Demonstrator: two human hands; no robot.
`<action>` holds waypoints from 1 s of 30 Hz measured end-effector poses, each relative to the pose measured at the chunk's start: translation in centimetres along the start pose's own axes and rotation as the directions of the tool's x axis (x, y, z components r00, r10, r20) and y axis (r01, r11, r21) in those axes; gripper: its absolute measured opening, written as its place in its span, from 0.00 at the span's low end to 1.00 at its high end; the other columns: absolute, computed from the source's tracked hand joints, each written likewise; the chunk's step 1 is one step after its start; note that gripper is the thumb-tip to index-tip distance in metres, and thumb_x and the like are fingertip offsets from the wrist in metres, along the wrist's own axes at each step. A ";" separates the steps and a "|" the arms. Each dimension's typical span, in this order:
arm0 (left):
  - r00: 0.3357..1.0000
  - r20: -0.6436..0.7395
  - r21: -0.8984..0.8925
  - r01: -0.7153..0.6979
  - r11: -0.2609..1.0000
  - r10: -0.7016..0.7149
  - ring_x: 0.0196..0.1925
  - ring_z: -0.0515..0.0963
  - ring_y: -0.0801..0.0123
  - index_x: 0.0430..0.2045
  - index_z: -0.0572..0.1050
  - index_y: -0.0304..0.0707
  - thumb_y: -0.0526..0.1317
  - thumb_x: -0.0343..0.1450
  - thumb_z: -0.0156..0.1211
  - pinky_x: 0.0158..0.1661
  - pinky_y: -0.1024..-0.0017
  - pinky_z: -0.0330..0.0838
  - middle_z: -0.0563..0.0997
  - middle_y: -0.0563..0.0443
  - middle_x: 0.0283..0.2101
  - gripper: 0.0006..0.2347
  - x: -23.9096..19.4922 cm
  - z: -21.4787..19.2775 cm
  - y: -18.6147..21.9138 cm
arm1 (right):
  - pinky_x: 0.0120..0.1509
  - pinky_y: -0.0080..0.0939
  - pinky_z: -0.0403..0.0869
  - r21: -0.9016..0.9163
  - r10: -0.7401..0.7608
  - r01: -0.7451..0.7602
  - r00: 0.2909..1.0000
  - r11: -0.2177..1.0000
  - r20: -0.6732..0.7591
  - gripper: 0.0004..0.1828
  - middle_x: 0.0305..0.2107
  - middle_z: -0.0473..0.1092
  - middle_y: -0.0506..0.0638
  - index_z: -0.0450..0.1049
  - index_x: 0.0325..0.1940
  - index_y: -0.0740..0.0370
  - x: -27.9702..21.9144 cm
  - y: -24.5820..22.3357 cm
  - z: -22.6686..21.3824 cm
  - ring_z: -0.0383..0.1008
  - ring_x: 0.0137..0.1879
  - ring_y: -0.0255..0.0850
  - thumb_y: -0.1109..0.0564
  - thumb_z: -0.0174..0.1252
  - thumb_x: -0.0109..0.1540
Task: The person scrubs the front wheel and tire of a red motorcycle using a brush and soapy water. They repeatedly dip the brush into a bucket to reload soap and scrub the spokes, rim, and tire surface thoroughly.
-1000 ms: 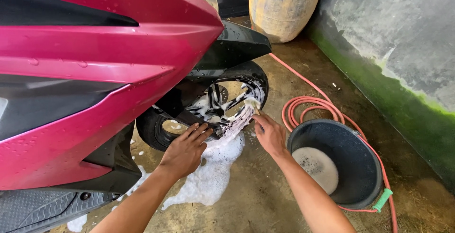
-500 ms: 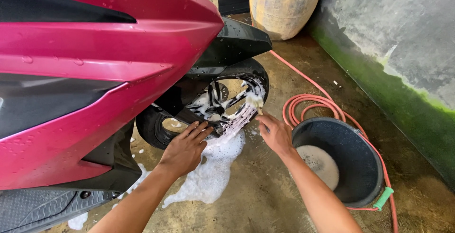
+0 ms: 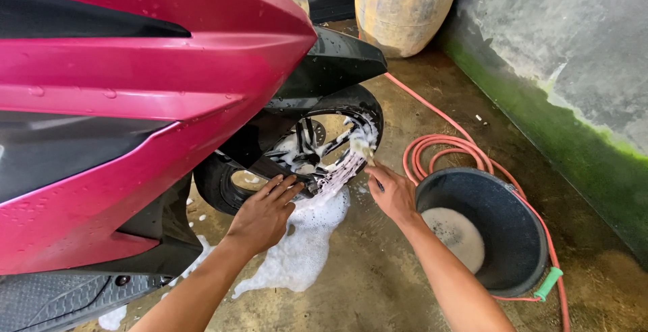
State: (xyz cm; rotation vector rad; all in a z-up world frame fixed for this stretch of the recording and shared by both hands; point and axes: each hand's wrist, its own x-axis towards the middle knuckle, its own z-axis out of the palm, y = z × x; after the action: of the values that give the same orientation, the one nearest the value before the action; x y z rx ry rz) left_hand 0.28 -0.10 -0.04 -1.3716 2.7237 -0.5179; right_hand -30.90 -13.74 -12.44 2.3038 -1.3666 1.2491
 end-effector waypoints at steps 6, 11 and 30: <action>1.000 0.025 0.010 -0.003 1.000 0.002 0.75 0.57 0.60 0.32 0.78 0.38 0.41 0.66 0.55 0.74 0.57 0.42 0.69 0.50 0.67 0.08 0.0 -0.1 0.0 | 0.41 0.38 0.79 0.059 0.059 -0.064 0.995 0.996 0.080 0.12 0.42 0.81 0.41 0.81 0.42 0.33 0.4 -1.2 -1.6 0.82 0.41 0.38 0.54 0.60 0.61; 0.999 0.037 0.012 -0.002 1.000 0.001 0.75 0.57 0.60 0.32 0.78 0.39 0.42 0.65 0.56 0.74 0.57 0.42 0.68 0.50 0.67 0.09 0.1 0.5 -0.1 | 0.41 0.41 0.79 0.044 -0.015 0.014 0.999 0.999 0.032 0.12 0.45 0.80 0.45 0.81 0.43 0.39 0.3 -0.4 -0.2 0.82 0.42 0.42 0.58 0.61 0.60; 1.000 -0.002 0.016 0.001 1.000 -0.001 0.74 0.58 0.59 0.31 0.78 0.38 0.42 0.65 0.57 0.74 0.57 0.43 0.69 0.50 0.67 0.09 0.1 0.2 0.1 | 0.43 0.50 0.81 0.069 0.203 -0.235 0.929 0.969 0.310 0.17 0.39 0.80 0.42 0.79 0.48 0.32 -2.8 -2.0 2.7 0.82 0.40 0.47 0.56 0.58 0.60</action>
State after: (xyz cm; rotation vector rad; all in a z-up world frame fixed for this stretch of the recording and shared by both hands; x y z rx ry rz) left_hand 0.15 -0.18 -0.25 -1.3699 2.7138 -0.5405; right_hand -28.36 -12.28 -15.69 2.5552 -1.7406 1.0809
